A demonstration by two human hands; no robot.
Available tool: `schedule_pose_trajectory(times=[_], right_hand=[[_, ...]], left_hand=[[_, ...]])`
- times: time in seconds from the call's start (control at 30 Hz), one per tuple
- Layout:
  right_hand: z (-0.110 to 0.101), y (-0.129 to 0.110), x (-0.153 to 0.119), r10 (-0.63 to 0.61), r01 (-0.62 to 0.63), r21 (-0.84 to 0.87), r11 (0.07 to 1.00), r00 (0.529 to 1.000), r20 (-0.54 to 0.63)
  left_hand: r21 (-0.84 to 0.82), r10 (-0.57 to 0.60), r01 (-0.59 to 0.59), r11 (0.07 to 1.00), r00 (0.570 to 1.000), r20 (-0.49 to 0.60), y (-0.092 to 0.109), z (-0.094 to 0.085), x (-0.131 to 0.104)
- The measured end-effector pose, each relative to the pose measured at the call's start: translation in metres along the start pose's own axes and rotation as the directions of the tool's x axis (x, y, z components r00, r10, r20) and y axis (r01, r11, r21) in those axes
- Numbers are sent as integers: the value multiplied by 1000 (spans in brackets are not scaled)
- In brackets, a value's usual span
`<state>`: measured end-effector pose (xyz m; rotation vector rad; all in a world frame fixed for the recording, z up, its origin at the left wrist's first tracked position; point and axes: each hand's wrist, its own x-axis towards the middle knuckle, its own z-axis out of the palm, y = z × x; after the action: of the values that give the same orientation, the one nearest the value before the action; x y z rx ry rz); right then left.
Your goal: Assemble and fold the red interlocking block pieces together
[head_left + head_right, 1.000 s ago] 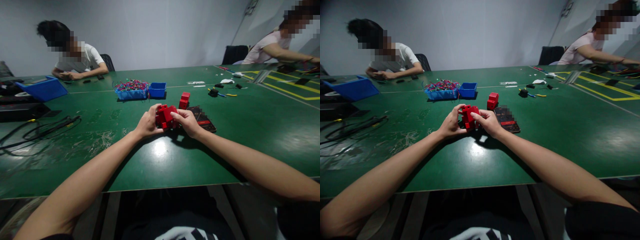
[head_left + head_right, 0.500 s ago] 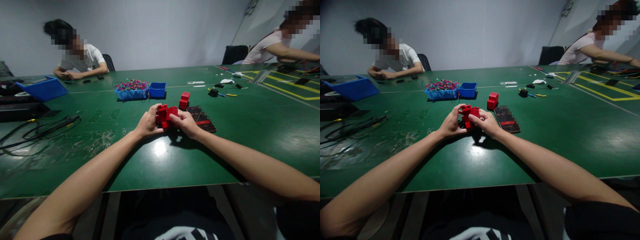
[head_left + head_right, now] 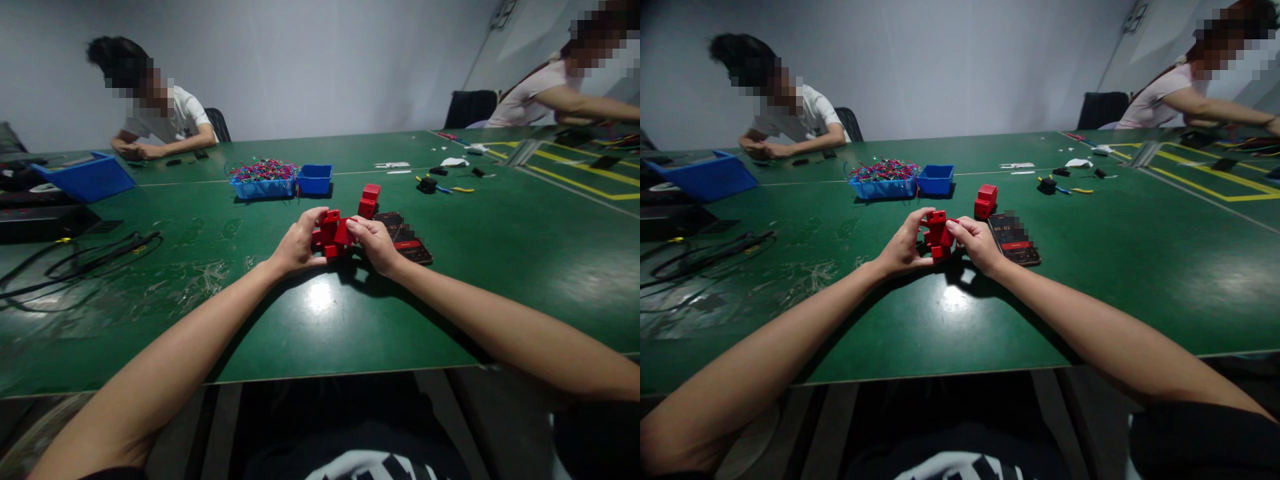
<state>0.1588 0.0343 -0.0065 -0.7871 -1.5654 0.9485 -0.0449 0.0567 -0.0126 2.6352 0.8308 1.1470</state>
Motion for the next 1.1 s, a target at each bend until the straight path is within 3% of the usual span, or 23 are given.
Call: schedule_pose_trajectory(times=[1.1], right_hand=[[4, -14, -1, 39, -41, 113, 993, 999, 16]], left_hand=[[18, -26, 26, 1000, 1000, 16, 1, 0, 2]])
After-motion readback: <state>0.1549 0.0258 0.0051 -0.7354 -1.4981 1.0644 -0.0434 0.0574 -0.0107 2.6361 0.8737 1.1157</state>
